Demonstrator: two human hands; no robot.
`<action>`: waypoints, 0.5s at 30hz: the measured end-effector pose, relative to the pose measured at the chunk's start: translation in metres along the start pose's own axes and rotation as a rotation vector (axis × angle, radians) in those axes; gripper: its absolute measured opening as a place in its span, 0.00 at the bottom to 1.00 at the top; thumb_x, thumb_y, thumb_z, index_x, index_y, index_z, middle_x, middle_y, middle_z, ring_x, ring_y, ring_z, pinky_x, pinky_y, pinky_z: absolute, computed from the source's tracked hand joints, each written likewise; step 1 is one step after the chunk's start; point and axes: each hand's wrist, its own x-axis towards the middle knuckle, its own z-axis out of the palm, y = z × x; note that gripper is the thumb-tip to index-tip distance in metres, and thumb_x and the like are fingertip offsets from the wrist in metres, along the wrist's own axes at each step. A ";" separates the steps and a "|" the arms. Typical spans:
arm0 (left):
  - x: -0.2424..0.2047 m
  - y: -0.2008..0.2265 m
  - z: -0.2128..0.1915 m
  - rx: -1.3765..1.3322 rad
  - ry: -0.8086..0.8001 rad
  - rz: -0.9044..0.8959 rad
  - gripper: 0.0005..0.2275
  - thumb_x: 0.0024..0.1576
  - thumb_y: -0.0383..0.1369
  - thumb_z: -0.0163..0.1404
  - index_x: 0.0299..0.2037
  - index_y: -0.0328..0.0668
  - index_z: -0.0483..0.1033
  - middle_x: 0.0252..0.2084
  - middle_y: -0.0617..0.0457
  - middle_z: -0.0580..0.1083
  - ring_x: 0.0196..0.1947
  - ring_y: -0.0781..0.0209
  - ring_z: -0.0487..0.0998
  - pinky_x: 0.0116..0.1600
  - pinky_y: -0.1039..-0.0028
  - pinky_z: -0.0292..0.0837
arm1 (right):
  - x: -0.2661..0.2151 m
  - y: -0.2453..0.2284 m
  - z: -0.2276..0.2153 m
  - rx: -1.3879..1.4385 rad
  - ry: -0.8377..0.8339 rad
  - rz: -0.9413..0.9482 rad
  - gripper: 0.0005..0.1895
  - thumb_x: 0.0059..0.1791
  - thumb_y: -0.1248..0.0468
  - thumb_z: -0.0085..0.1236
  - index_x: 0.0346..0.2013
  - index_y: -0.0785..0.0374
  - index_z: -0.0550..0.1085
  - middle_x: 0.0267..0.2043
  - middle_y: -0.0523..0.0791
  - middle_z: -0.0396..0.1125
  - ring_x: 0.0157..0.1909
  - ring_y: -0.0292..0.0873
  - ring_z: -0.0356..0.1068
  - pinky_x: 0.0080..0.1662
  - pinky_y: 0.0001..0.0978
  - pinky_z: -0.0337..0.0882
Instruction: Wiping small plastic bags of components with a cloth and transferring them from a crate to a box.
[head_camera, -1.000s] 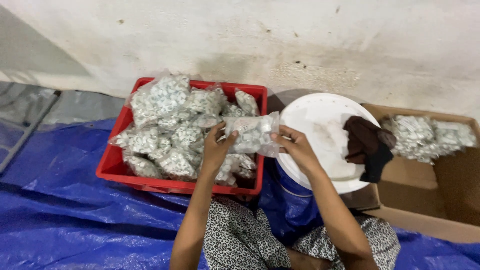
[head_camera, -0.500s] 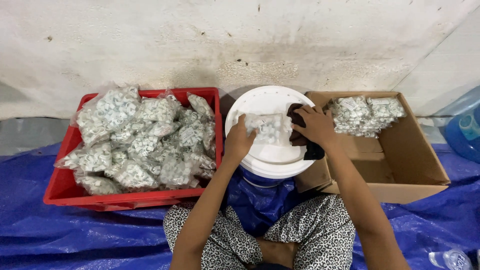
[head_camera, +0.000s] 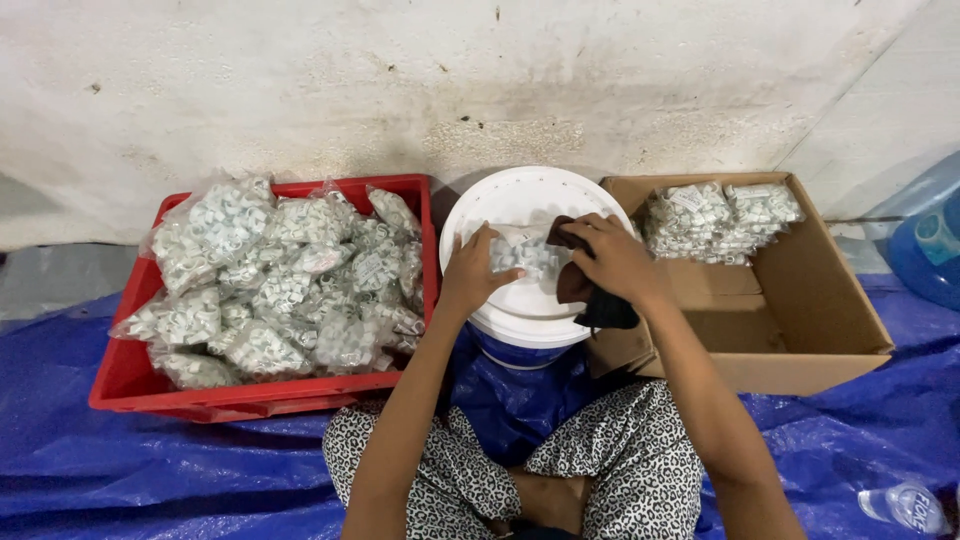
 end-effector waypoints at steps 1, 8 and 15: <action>0.001 -0.001 0.007 -0.002 -0.003 -0.002 0.35 0.50 0.58 0.53 0.59 0.42 0.59 0.66 0.36 0.61 0.68 0.43 0.59 0.73 0.50 0.38 | 0.002 -0.001 0.010 0.000 -0.004 0.002 0.21 0.48 0.63 0.49 0.56 0.59 0.72 0.55 0.52 0.66 0.55 0.58 0.64 0.54 0.48 0.67; -0.005 0.018 0.008 0.116 0.074 -0.033 0.41 0.50 0.59 0.52 0.69 0.45 0.53 0.67 0.44 0.61 0.69 0.46 0.57 0.73 0.48 0.38 | 0.005 -0.001 0.048 -0.093 0.158 0.073 0.23 0.52 0.61 0.41 0.60 0.63 0.68 0.58 0.53 0.62 0.56 0.54 0.62 0.56 0.42 0.65; -0.006 0.017 0.013 0.145 0.107 -0.075 0.39 0.50 0.61 0.49 0.69 0.51 0.58 0.69 0.55 0.61 0.69 0.49 0.57 0.74 0.55 0.40 | -0.010 0.009 0.064 -0.004 0.444 0.094 0.13 0.52 0.63 0.46 0.45 0.59 0.78 0.41 0.46 0.72 0.44 0.46 0.69 0.41 0.32 0.73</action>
